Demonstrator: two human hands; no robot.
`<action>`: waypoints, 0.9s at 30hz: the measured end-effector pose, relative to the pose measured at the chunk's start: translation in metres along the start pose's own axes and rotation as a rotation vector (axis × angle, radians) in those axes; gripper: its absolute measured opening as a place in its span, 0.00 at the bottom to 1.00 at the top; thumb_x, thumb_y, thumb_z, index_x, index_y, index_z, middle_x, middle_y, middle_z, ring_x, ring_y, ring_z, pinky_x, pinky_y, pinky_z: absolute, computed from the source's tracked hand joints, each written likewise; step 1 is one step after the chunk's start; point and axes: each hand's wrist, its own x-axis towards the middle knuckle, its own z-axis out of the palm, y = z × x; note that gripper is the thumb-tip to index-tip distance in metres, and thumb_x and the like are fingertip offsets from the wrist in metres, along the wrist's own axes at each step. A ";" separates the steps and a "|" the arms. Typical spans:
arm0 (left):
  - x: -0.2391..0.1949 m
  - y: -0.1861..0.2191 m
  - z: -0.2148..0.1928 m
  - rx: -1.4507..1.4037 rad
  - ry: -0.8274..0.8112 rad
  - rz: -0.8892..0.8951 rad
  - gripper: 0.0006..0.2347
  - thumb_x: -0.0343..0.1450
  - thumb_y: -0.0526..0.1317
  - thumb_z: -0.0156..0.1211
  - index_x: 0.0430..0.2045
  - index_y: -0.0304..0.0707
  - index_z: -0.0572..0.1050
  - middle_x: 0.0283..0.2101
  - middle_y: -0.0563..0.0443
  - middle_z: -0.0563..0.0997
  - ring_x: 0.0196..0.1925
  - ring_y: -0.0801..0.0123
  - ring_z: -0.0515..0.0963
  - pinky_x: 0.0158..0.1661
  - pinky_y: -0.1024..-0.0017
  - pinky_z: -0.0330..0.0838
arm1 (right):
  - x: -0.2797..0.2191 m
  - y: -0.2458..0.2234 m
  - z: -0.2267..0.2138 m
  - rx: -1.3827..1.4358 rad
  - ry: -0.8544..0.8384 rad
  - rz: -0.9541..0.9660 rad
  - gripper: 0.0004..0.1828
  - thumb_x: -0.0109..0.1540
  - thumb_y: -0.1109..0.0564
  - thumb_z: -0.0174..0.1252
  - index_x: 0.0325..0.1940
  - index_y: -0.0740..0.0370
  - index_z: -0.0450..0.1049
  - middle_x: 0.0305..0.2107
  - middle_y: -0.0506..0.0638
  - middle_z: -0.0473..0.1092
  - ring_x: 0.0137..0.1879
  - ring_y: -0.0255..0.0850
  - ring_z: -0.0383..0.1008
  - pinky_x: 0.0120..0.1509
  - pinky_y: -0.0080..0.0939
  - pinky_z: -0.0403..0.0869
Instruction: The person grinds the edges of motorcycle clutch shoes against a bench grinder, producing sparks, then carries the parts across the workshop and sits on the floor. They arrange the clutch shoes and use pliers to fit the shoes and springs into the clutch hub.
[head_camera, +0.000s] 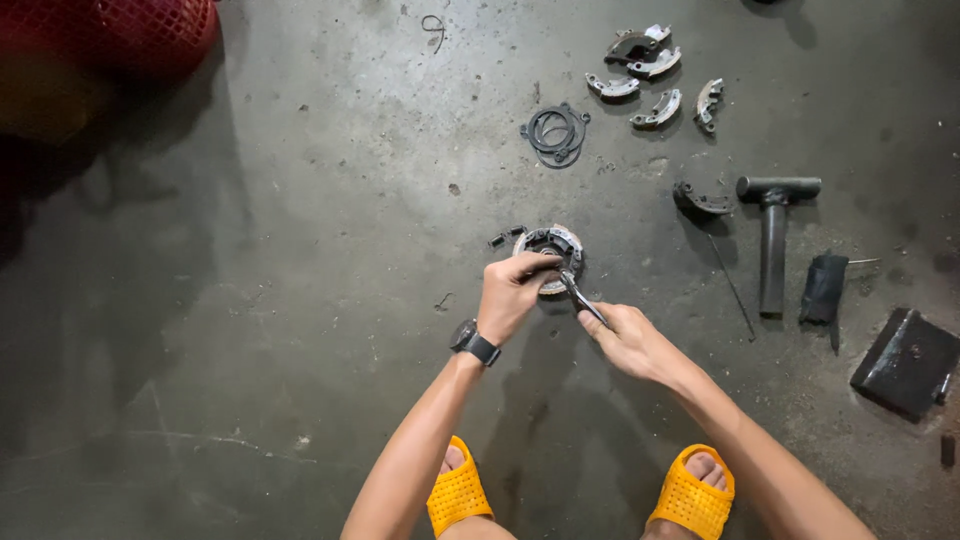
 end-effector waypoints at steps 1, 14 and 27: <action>-0.001 0.002 0.000 0.102 -0.002 0.097 0.09 0.70 0.27 0.64 0.42 0.30 0.82 0.41 0.45 0.87 0.41 0.68 0.86 0.44 0.73 0.80 | 0.000 -0.001 0.000 -0.009 0.000 0.006 0.20 0.69 0.46 0.48 0.39 0.68 0.69 0.20 0.58 0.63 0.29 0.45 0.63 0.38 0.50 0.70; -0.003 0.008 0.004 0.346 -0.009 0.306 0.08 0.70 0.27 0.63 0.42 0.32 0.81 0.42 0.44 0.85 0.41 0.61 0.87 0.42 0.71 0.80 | -0.001 -0.016 -0.006 -0.018 0.015 0.064 0.20 0.68 0.47 0.50 0.42 0.71 0.73 0.23 0.60 0.70 0.31 0.46 0.73 0.43 0.50 0.73; -0.006 0.007 0.016 0.352 0.059 0.303 0.10 0.69 0.27 0.63 0.44 0.32 0.80 0.41 0.44 0.84 0.40 0.61 0.86 0.41 0.71 0.80 | 0.006 -0.007 0.013 0.450 -0.003 0.283 0.18 0.68 0.49 0.54 0.44 0.68 0.76 0.23 0.45 0.69 0.28 0.33 0.71 0.34 0.38 0.73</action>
